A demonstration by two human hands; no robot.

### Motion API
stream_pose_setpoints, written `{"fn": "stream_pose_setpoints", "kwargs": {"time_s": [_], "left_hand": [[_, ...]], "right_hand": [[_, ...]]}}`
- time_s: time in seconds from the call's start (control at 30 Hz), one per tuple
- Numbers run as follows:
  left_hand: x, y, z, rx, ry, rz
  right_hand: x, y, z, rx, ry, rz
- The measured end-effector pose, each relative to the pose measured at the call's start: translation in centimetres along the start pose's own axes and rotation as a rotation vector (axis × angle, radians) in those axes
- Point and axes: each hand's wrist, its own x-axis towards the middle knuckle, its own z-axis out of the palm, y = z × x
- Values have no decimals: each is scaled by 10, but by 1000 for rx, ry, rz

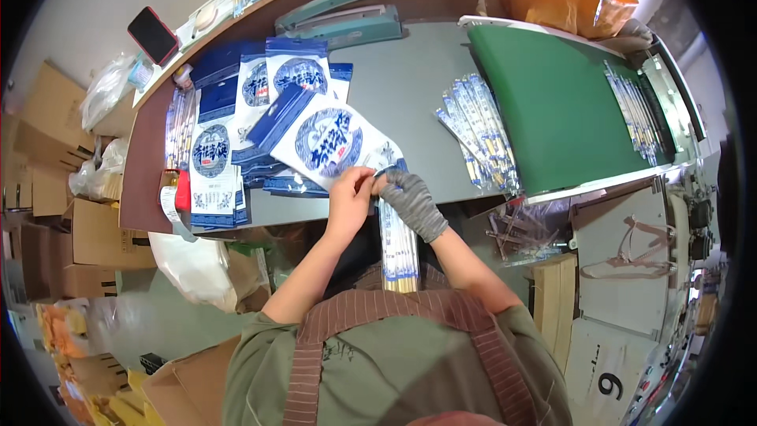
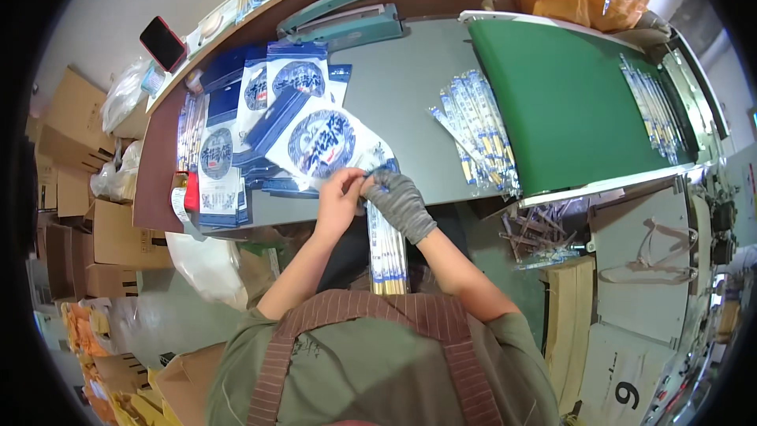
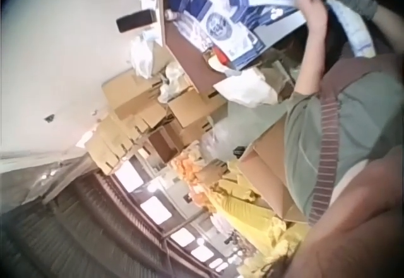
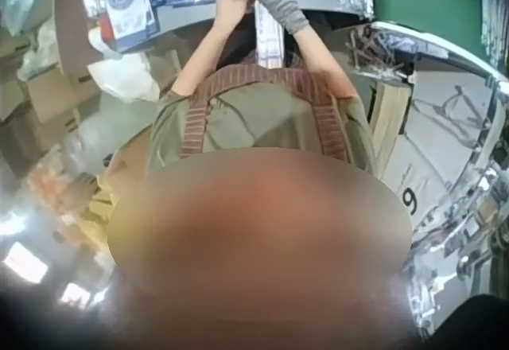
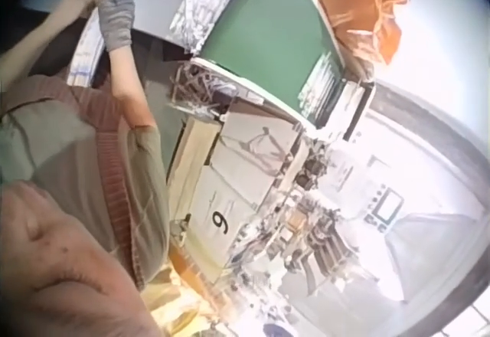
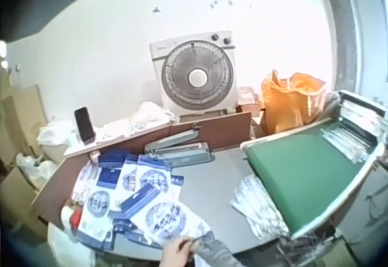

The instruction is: Packaging small sealed bags containing stick-like products into a cardboard box on an assembly line.

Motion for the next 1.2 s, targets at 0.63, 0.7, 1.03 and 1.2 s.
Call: {"fn": "stream_pose_setpoints", "kwargs": {"time_s": [0.63,0.7,1.03,1.2], "left_hand": [[46,192,-113,375,-56,832],[71,219,-139,590,-81,988],[197,215,-151,743,-135,886],[165,205,-142,122,-122,826]], "right_hand": [[0,-200,-31,-1043,376,-548],[15,-244,-40,-1205,210,-487],[136,-283,-63,-828,6,-118],[96,-252,-61,-197,-26,-273]]}}
